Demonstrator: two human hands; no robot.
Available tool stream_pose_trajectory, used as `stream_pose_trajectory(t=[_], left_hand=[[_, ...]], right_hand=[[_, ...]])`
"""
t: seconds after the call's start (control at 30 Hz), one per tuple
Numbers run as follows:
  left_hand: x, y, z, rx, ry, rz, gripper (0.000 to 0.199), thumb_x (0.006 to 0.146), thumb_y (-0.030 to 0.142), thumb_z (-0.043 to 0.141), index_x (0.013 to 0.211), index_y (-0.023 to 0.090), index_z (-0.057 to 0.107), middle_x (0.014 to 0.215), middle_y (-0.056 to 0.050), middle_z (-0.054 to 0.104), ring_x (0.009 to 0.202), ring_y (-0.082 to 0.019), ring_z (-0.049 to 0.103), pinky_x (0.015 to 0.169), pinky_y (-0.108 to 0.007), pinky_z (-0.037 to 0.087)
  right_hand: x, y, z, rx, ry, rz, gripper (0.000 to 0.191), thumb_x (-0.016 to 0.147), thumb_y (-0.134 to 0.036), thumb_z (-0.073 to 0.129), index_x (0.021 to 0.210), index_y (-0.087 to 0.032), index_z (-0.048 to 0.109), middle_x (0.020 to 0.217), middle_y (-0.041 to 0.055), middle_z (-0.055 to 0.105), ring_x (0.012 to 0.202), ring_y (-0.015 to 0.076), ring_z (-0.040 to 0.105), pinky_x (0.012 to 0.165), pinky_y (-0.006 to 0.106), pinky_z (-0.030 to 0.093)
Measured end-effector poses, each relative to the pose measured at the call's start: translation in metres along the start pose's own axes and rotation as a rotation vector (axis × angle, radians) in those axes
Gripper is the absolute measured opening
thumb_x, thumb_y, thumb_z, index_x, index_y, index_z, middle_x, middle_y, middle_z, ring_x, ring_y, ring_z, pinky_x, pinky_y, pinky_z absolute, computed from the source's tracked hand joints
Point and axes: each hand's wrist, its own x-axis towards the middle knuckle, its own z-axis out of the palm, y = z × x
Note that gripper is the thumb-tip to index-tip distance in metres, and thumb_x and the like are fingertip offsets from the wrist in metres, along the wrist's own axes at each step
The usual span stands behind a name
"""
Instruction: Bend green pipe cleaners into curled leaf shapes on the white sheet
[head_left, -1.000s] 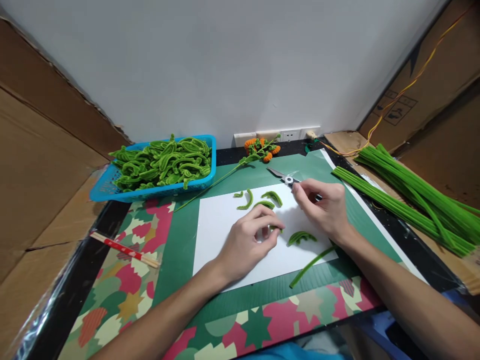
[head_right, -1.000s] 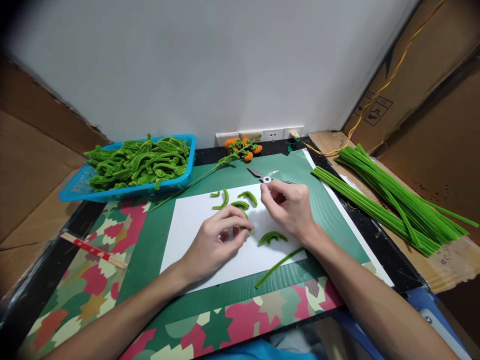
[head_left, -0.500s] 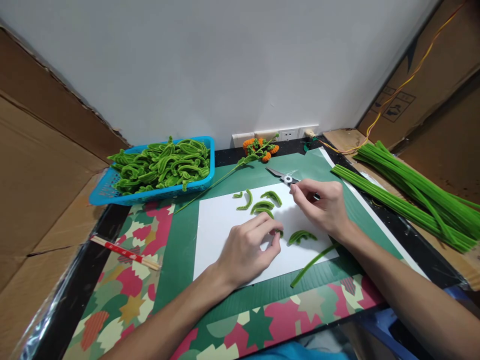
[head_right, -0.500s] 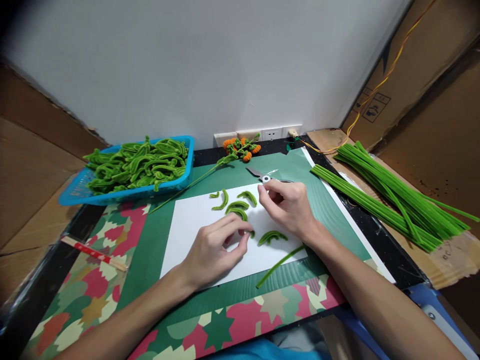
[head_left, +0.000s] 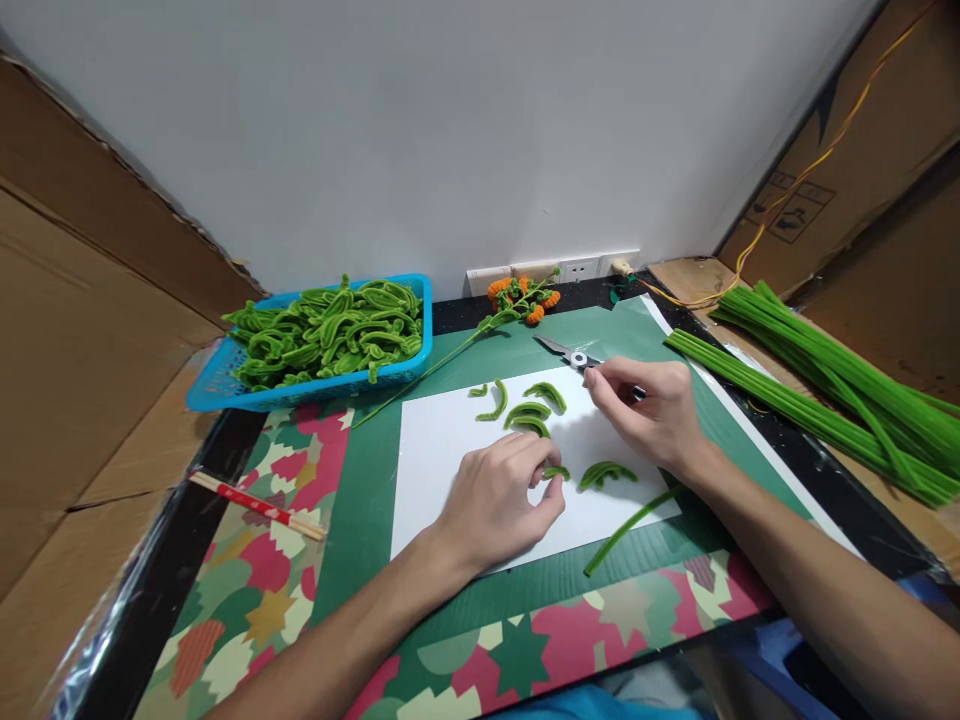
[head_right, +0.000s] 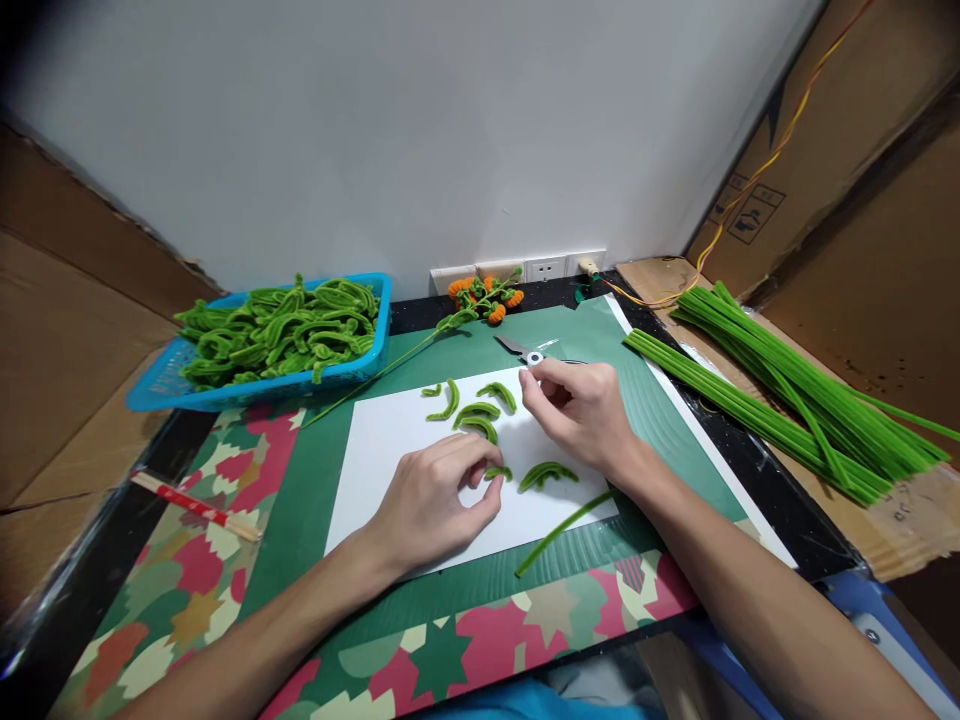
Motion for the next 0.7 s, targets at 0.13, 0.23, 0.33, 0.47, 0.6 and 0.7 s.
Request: stream_pose_trajectory(t=[0.13, 0.23, 0.33, 0.47, 0.6, 0.7], left_hand=[[0.001, 0.001, -0.001, 0.0, -0.005, -0.003, 0.006, 0.086, 0.016, 0.065, 0.088, 0.021, 0.064, 0.074, 0.003, 0.057, 0.07, -0.016, 0.057, 0.064, -0.03, 0.035], [0.001, 0.002, -0.001, 0.003, -0.011, 0.005, 0.007, 0.085, 0.016, 0.064, 0.084, 0.021, 0.059, 0.074, 0.003, 0.057, 0.07, -0.016, 0.056, 0.064, -0.031, 0.035], [0.001, 0.002, -0.001, 0.01, -0.011, 0.016, 0.009, 0.085, 0.015, 0.063, 0.083, 0.021, 0.057, 0.074, 0.002, 0.056, 0.071, -0.016, 0.055, 0.064, -0.031, 0.034], [0.0, 0.001, 0.0, 0.01, -0.007, 0.027, 0.009, 0.085, 0.015, 0.063, 0.084, 0.021, 0.057, 0.074, 0.003, 0.055, 0.071, -0.016, 0.055, 0.065, -0.031, 0.034], [0.0, 0.001, 0.001, 0.008, -0.004, 0.027, 0.01, 0.084, 0.015, 0.064, 0.084, 0.021, 0.056, 0.074, 0.004, 0.054, 0.071, -0.015, 0.053, 0.064, -0.031, 0.035], [-0.001, 0.001, 0.0, 0.014, -0.007, 0.036, 0.01, 0.084, 0.015, 0.064, 0.084, 0.021, 0.056, 0.074, 0.003, 0.054, 0.071, -0.016, 0.053, 0.064, -0.031, 0.034]], right_hand=[[0.002, 0.001, -0.003, 0.047, -0.078, 0.027, 0.035, 0.102, -0.03, 0.061, 0.069, -0.017, 0.065, 0.056, -0.0047, 0.047, 0.051, 0.0086, 0.035, 0.053, 0.026, 0.03], [0.009, 0.001, -0.012, 0.156, -0.352, 0.087, 0.033, 0.102, -0.034, 0.063, 0.076, -0.016, 0.072, 0.061, -0.003, 0.056, 0.054, 0.0091, 0.042, 0.053, 0.024, 0.031], [0.018, 0.002, -0.028, 0.257, -0.773, 0.157, 0.027, 0.095, -0.044, 0.077, 0.093, -0.017, 0.08, 0.071, -0.0011, 0.067, 0.061, 0.0112, 0.052, 0.056, 0.023, 0.036], [0.025, 0.007, -0.046, 0.312, -1.059, 0.16, 0.038, 0.083, -0.039, 0.09, 0.114, -0.019, 0.078, 0.103, 0.0029, 0.074, 0.072, 0.0126, 0.059, 0.064, 0.023, 0.046], [0.025, 0.009, -0.049, 0.186, -1.114, 0.14, 0.038, 0.081, -0.02, 0.086, 0.117, -0.02, 0.076, 0.118, 0.0044, 0.071, 0.081, 0.0144, 0.06, 0.07, 0.024, 0.047], [0.022, 0.006, -0.042, 0.166, -1.125, 0.114, 0.032, 0.078, -0.007, 0.078, 0.108, -0.019, 0.077, 0.105, 0.0018, 0.071, 0.077, 0.0133, 0.058, 0.068, 0.023, 0.044]])
